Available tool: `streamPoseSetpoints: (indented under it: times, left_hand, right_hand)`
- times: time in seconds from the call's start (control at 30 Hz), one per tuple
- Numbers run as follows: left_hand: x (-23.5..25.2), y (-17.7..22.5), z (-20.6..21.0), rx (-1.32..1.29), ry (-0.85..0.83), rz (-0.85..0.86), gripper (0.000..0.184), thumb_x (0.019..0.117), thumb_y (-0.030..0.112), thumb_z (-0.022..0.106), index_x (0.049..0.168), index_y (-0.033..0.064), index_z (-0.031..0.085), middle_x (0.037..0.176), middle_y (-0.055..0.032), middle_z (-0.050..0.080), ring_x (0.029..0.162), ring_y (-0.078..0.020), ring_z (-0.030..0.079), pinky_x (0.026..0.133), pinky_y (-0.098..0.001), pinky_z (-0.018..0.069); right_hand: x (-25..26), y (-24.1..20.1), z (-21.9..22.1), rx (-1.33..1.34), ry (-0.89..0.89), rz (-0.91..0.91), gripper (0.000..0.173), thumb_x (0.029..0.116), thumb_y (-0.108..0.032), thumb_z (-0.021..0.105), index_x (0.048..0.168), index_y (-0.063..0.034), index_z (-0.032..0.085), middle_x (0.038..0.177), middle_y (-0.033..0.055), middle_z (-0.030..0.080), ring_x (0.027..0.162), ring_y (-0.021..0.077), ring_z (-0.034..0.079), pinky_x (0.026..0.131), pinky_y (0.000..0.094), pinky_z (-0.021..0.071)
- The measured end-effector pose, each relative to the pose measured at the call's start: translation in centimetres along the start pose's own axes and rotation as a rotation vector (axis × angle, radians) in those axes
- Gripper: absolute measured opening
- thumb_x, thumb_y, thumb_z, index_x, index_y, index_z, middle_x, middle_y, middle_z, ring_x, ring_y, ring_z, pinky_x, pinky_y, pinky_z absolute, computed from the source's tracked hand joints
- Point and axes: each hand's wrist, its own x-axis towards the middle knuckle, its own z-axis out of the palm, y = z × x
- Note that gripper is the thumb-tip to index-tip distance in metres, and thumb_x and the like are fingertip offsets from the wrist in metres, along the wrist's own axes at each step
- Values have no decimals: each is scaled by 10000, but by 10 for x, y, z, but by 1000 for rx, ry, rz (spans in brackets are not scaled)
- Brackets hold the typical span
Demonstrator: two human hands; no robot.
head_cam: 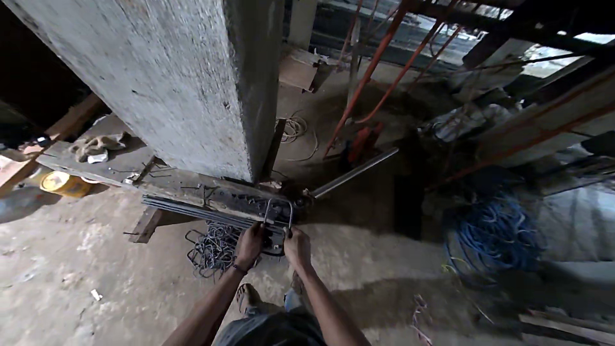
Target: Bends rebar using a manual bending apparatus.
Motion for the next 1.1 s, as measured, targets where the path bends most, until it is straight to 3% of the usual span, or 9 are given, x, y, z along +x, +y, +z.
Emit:
streamPoseSetpoints:
  times: [0.1,0.27,0.37,0.47,0.53,0.6,0.7,0.87,1.1]
  left_hand:
    - [3,-7,6,178,65,-12,341,1123,243,400,1204,21,646,757,-41,584,565,-123,528,539,-301,484]
    - [-2,-4,14,452,191,-4,343,1107,266,422,1154,62,694,768,-55,604,644,-172,558,649,-390,498]
    - [-6,4,16,593,243,7,344,1098,285,452,1128,62,711,811,-94,657,725,-225,626,727,-463,522]
    - [-9,5,12,657,235,37,339,1095,263,449,1139,44,704,837,-119,665,759,-249,638,756,-483,524]
    - [-9,-1,11,659,238,49,340,1092,264,442,1122,50,704,822,-105,653,745,-229,628,745,-465,525]
    - [-6,-4,10,625,231,56,336,1092,271,440,1105,61,702,788,-65,622,695,-173,586,698,-408,504]
    - [-8,-3,8,579,196,4,345,1096,293,436,1127,66,694,792,-42,617,670,-130,570,671,-354,508]
    - [-7,-3,10,582,197,-23,348,1107,285,409,1133,79,688,740,-14,571,615,-114,527,625,-332,480]
    - [1,-22,4,504,180,34,350,1102,299,420,1166,73,680,758,-26,597,597,-126,549,591,-340,505]
  right_hand:
    - [7,4,-3,-60,-98,17,416,1092,-361,477,1118,-28,725,1083,170,732,1065,304,703,940,489,548]
    - [14,0,-17,-111,-311,16,407,1090,-329,454,1141,-4,695,1152,191,709,1120,308,688,949,487,549]
    - [36,17,-56,-122,-432,-103,559,1044,-513,533,1147,14,688,1113,210,709,1055,341,696,934,547,545]
    - [94,44,-125,-117,-114,-206,490,1001,-302,667,1388,-14,579,1306,261,643,1176,399,655,1009,577,520]
    - [163,68,-159,-242,94,-268,594,967,-15,619,1535,-82,455,1564,311,392,1386,483,481,1105,630,442]
    - [225,92,-185,-373,174,-346,514,936,50,629,1435,-56,573,1580,342,344,1476,547,293,1150,747,248]
    - [266,117,-206,-615,152,-478,420,923,-7,692,1335,-80,660,1511,278,483,1425,529,392,1076,785,310]
    - [241,177,-219,-570,157,-617,424,871,27,754,1268,-100,678,1304,234,629,1260,472,555,1075,688,379]
    - [149,358,-284,-434,379,-212,457,948,-216,744,1333,3,629,1434,339,524,1354,541,481,1114,686,388]
